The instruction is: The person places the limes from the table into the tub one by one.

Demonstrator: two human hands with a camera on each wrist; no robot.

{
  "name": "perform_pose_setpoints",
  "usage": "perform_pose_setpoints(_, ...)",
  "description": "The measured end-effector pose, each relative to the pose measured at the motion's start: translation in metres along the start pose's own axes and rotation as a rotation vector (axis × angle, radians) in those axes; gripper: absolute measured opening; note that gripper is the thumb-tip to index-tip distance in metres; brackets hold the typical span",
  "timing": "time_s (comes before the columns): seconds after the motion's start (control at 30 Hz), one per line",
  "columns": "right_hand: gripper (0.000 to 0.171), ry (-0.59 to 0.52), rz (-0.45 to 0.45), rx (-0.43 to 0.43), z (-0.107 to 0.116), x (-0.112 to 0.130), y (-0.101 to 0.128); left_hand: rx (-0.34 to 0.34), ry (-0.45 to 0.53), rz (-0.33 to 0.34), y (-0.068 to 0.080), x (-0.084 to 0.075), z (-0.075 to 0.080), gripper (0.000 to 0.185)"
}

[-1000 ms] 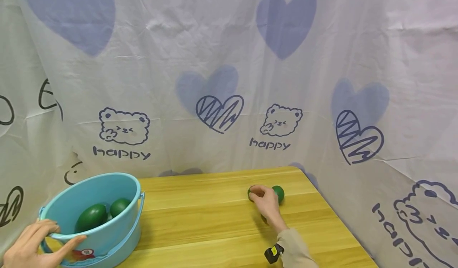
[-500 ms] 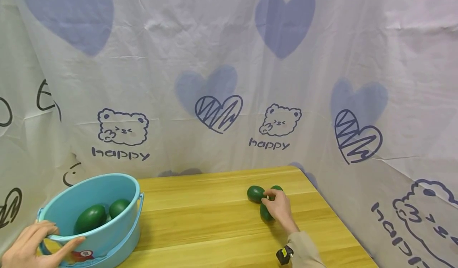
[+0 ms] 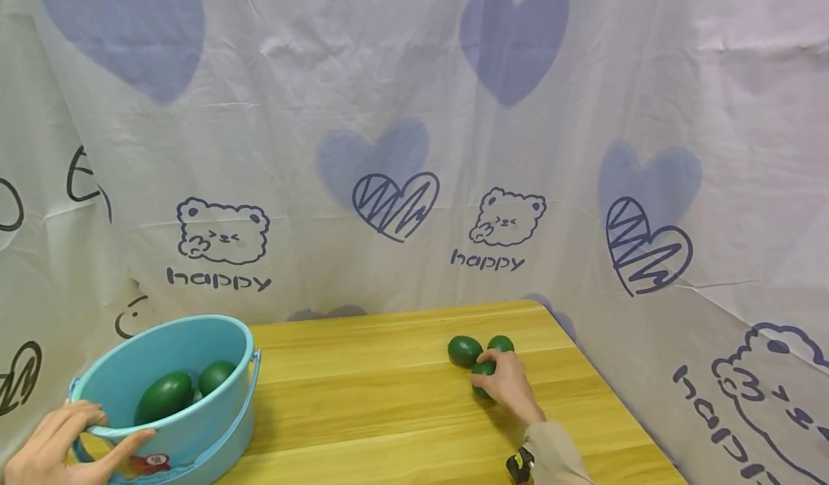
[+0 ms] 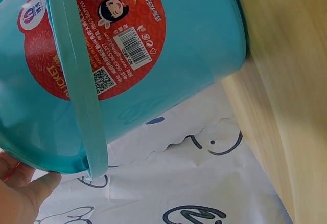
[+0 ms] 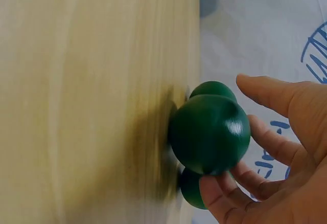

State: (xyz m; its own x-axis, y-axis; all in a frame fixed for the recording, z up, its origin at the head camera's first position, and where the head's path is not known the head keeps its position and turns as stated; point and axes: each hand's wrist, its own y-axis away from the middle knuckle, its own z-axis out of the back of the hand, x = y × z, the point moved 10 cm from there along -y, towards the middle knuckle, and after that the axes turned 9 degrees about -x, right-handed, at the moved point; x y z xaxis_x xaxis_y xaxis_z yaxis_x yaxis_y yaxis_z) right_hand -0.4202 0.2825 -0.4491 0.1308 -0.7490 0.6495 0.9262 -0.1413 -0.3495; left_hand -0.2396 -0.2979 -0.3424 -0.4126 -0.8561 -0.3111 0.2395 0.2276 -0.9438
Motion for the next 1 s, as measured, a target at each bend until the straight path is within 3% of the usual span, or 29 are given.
perform_pose_setpoints(0.37,0.054,0.061,-0.038,0.053,-0.005,-0.011,0.004,0.003,-0.011,0.012,0.001,0.002,-0.002,0.056)
perform_pose_setpoints(1.0,0.055,-0.018,-0.129,0.104,-0.010,-0.020,0.006,0.027,-0.074,0.056,0.002,0.006,-0.001,0.062)
